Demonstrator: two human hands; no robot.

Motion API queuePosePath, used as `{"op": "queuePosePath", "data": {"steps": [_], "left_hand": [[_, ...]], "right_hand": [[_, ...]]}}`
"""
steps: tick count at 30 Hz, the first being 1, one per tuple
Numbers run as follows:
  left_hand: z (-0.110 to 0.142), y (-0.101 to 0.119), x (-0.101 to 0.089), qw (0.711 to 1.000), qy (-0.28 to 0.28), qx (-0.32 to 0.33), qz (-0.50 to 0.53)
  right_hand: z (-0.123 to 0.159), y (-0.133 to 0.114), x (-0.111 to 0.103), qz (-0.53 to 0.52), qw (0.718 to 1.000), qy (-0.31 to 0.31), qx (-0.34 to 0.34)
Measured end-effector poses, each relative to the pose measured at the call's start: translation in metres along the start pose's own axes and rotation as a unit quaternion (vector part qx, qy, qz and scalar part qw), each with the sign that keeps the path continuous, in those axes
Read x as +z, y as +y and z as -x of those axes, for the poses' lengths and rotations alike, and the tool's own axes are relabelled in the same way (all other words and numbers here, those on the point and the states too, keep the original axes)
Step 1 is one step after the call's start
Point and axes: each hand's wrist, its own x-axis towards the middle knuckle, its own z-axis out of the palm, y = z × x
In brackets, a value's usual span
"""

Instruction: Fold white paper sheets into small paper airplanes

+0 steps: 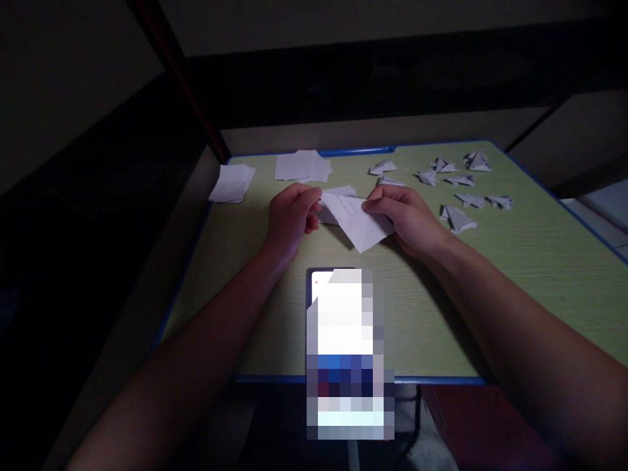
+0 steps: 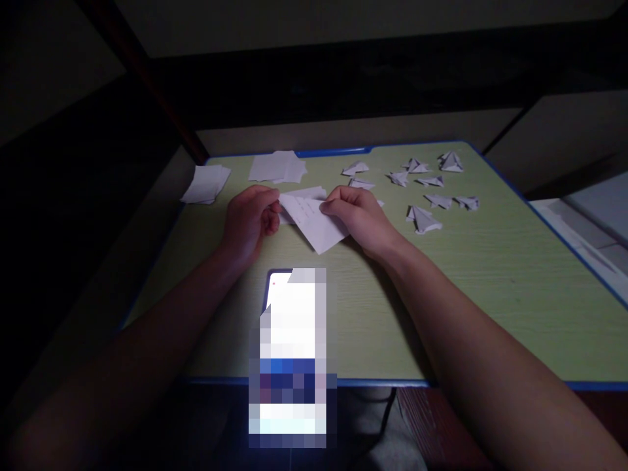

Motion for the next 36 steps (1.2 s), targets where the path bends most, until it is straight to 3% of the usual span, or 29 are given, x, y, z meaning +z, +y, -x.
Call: {"op": "queuePosePath", "data": {"steps": [36], "left_hand": [[0.0,0.0015,0.0019,0.999,0.027,-0.027,0.01]], "right_hand": [[-0.0015,0.0015,-0.0014,-0.023,0.999,0.021,0.008]]}}
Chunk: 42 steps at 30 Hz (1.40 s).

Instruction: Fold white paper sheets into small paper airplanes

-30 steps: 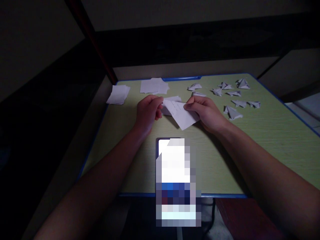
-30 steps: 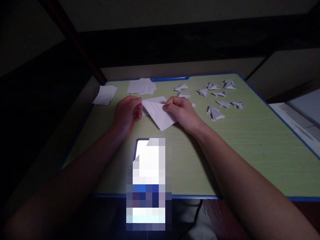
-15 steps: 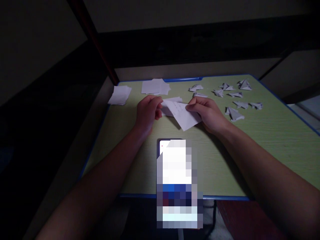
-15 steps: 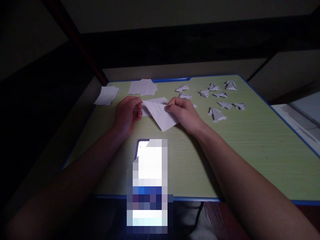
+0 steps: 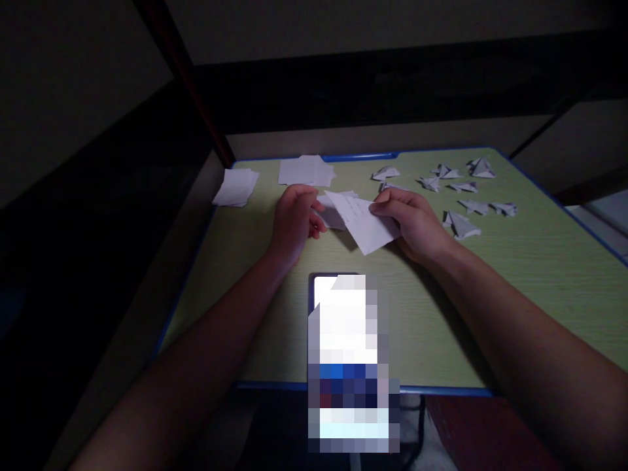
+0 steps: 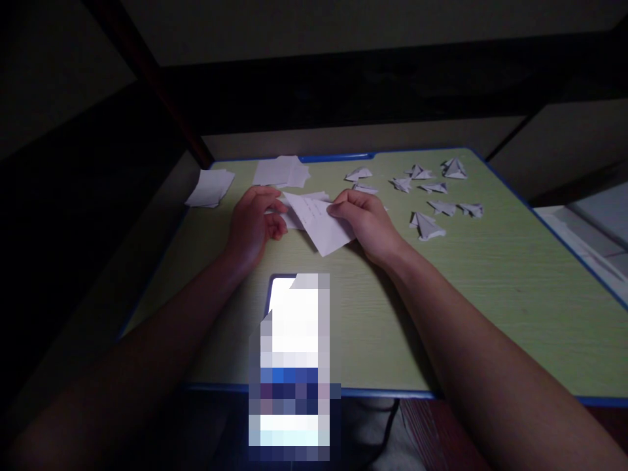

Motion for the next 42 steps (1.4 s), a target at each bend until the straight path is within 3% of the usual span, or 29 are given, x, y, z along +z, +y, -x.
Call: {"op": "queuePosePath", "data": {"steps": [22,31,42], "left_hand": [[0.0026,0.0007,0.0026,0.999,-0.031,-0.008,0.002],[-0.0003,-0.0008,0.0017,0.996,-0.063,-0.009,-0.057],[0.0034,-0.0022,0.0033,0.987,-0.085,0.049,-0.124]], "right_hand": [[0.0,-0.0021,0.0005,-0.033,0.999,0.011,-0.004],[-0.0006,0.0007,-0.001,-0.005,1.0,0.0,-0.013],[0.0007,0.002,-0.0005,0.012,1.0,-0.01,-0.014]]}}
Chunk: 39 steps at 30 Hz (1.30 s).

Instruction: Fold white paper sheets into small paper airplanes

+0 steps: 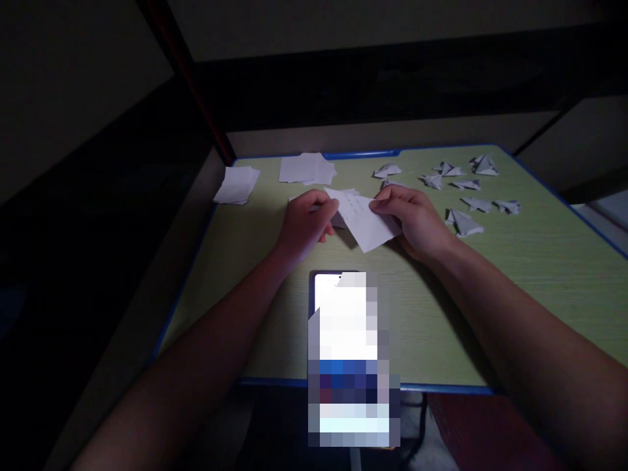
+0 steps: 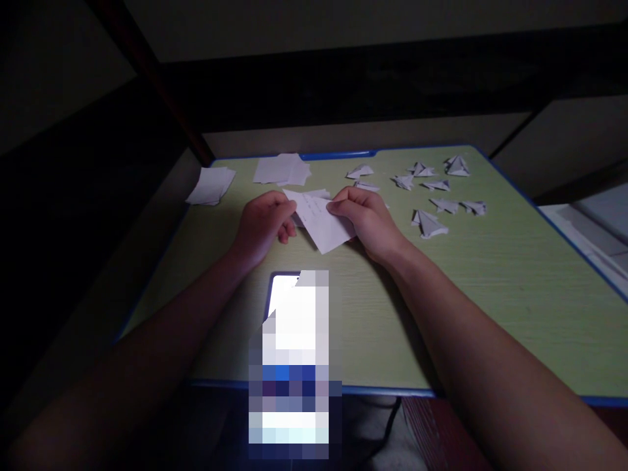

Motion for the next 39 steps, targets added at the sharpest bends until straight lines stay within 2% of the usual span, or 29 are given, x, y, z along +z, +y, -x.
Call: {"op": "queuePosePath", "data": {"steps": [5,9,11,14,17,20,22,25,30,39], "left_hand": [[-0.001,-0.002,-0.001,1.0,0.006,-0.006,0.011],[-0.001,-0.001,0.0,1.0,0.014,-0.008,0.013],[0.0,0.0,0.0,1.0,0.014,-0.012,0.013],[0.0,0.0,0.002,1.0,0.015,-0.009,0.022],[-0.001,-0.002,0.003,0.999,0.016,0.003,0.035],[-0.002,-0.004,0.004,0.999,0.016,0.003,0.034],[-0.003,-0.005,0.004,0.999,0.016,0.004,0.028],[-0.003,-0.005,0.003,1.0,0.015,0.008,0.023],[-0.003,-0.005,0.004,1.0,0.014,0.001,0.025],[-0.003,-0.005,0.003,0.999,0.009,0.008,0.037]], "right_hand": [[0.0,-0.002,-0.001,0.042,0.999,-0.012,-0.013],[0.018,-0.019,-0.001,0.15,0.984,0.032,-0.093],[0.042,-0.03,0.001,0.203,0.969,0.045,-0.13],[0.093,-0.037,0.007,0.283,0.943,0.008,-0.175],[0.141,-0.03,0.015,0.359,0.918,-0.044,-0.164],[0.167,-0.015,0.02,0.427,0.894,-0.077,-0.114],[0.174,-0.007,0.022,0.441,0.888,-0.085,-0.094],[0.176,-0.001,0.024,0.448,0.884,-0.087,-0.101],[0.177,0.0,0.026,0.469,0.87,-0.085,-0.126],[0.177,0.002,0.025,0.472,0.868,-0.088,-0.126]]}}
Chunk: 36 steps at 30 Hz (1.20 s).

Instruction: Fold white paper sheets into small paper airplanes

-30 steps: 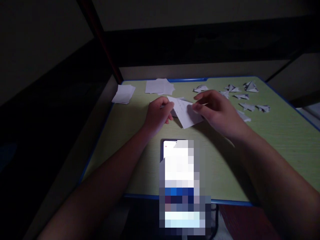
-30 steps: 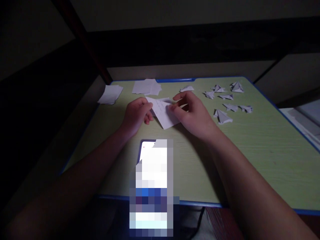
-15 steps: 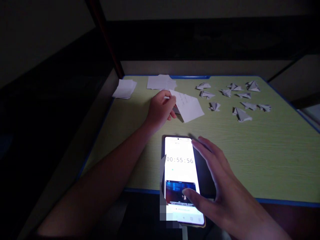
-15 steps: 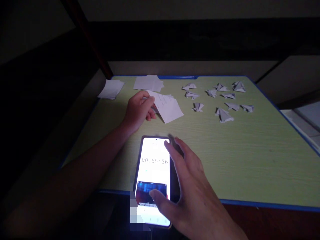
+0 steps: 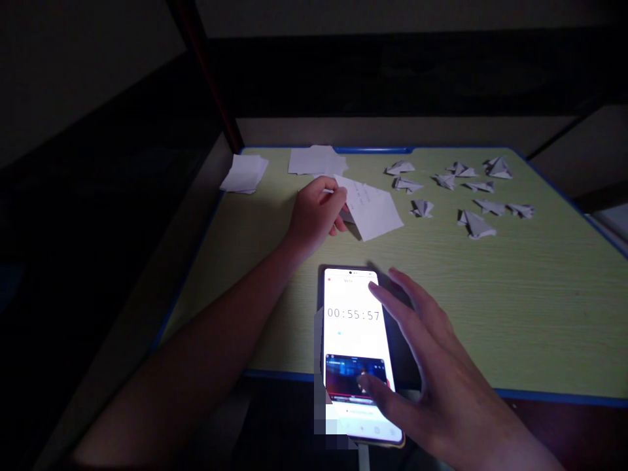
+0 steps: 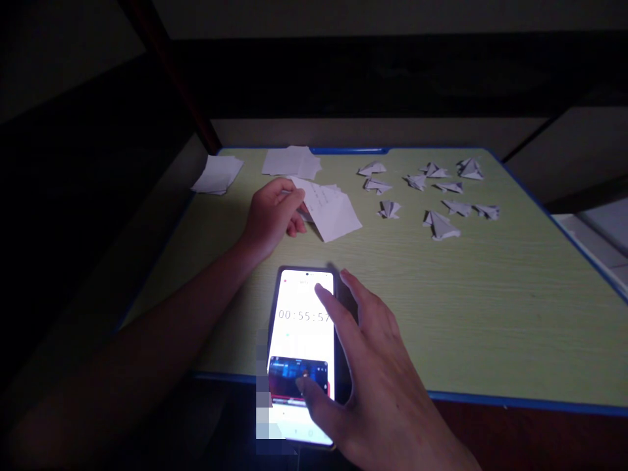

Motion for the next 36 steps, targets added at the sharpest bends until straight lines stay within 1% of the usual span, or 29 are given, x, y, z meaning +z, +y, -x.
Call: {"op": "queuePosePath", "data": {"steps": [7,13,18,24,31,36], "left_hand": [[0.0004,0.0008,0.0004,1.0,0.0,-0.001,-0.009],[-0.001,-0.0012,0.0,1.0,-0.001,-0.001,-0.005],[0.0,0.0005,0.0,1.0,0.0,-0.002,-0.007],[-0.0005,0.0021,0.0006,1.0,0.003,-0.004,-0.009],[0.0002,0.0029,0.0008,1.0,0.008,-0.007,-0.024],[0.0005,0.0032,0.0007,0.999,0.011,-0.011,-0.032]], "right_hand": [[0.0022,0.0014,-0.0031,-0.021,1.0,-0.002,0.005],[0.0019,0.0015,-0.0013,-0.009,1.0,0.002,-0.003],[0.0033,0.0022,-0.003,-0.048,0.999,-0.004,0.015],[0.0047,0.0041,-0.0058,-0.063,0.998,-0.002,0.013],[0.0012,0.002,-0.0039,-0.044,0.999,-0.007,0.009],[0.0013,0.0033,-0.0062,-0.095,0.995,-0.007,0.023]]}}
